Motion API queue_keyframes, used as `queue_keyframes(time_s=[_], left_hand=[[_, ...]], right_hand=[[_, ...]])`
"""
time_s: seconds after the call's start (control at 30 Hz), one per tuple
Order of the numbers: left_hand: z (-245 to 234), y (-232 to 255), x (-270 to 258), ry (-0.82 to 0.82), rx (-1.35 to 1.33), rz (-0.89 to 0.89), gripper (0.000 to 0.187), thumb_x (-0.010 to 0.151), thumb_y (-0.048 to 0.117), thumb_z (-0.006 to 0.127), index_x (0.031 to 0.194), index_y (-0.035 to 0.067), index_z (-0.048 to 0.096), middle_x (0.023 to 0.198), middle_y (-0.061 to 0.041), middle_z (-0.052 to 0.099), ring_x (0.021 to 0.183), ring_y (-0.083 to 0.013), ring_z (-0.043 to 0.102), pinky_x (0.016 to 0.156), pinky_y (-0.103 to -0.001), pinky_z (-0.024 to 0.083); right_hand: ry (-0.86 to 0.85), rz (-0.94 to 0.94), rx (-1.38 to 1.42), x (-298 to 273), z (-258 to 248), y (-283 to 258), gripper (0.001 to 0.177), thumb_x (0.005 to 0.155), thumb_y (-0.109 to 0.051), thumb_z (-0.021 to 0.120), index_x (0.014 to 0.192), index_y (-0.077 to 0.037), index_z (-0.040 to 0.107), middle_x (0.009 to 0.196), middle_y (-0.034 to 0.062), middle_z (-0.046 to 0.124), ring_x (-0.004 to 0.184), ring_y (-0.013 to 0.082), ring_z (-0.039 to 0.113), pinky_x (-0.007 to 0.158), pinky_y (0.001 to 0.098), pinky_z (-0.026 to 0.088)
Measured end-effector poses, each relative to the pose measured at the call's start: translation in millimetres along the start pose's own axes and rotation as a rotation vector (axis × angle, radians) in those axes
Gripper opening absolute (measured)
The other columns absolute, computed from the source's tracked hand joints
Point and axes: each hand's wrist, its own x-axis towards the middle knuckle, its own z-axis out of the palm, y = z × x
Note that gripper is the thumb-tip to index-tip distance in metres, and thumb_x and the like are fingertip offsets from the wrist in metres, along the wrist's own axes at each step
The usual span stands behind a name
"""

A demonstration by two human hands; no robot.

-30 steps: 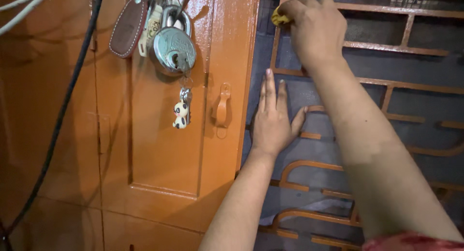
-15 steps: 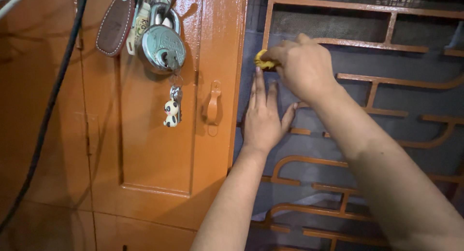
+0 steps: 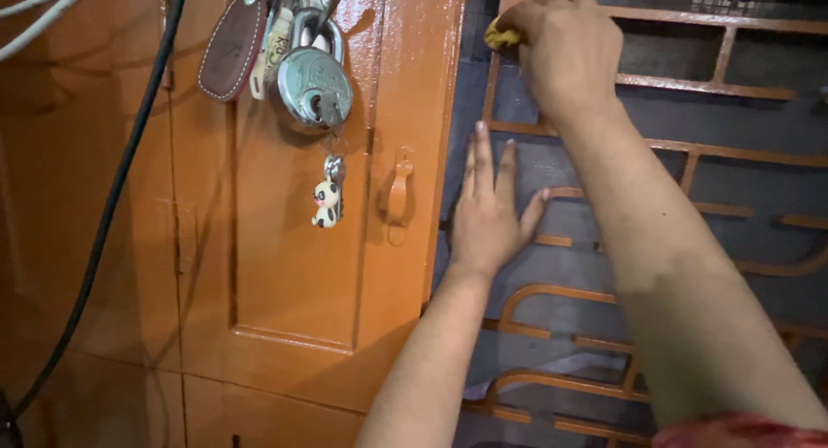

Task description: The person wipes the metal grill of a window using a yellow cloth, periodically dipping the cloth into a blue bucket of water to rinse it.

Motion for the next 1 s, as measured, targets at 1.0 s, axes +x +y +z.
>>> queue_keyframes(time_s=[1.0], left_hand=[[3.7, -1.2, 0.8, 0.022, 0.114, 0.063, 0.079, 0.094, 0.041, 0.07, 0.146, -0.012, 0.045, 0.166, -0.03, 0.021, 0.157, -0.0416, 0.025, 0.127, -0.043, 0.035]], right_hand=[[-0.165, 0.071, 0.074, -5.6, 19.1, 30.5, 0.021, 0.086, -0.007, 0.075, 0.104, -0.017, 0.081, 0.088, 0.0068, 0.075, 0.073, 0.0284, 0.072, 0.065, 0.0432, 0.057]])
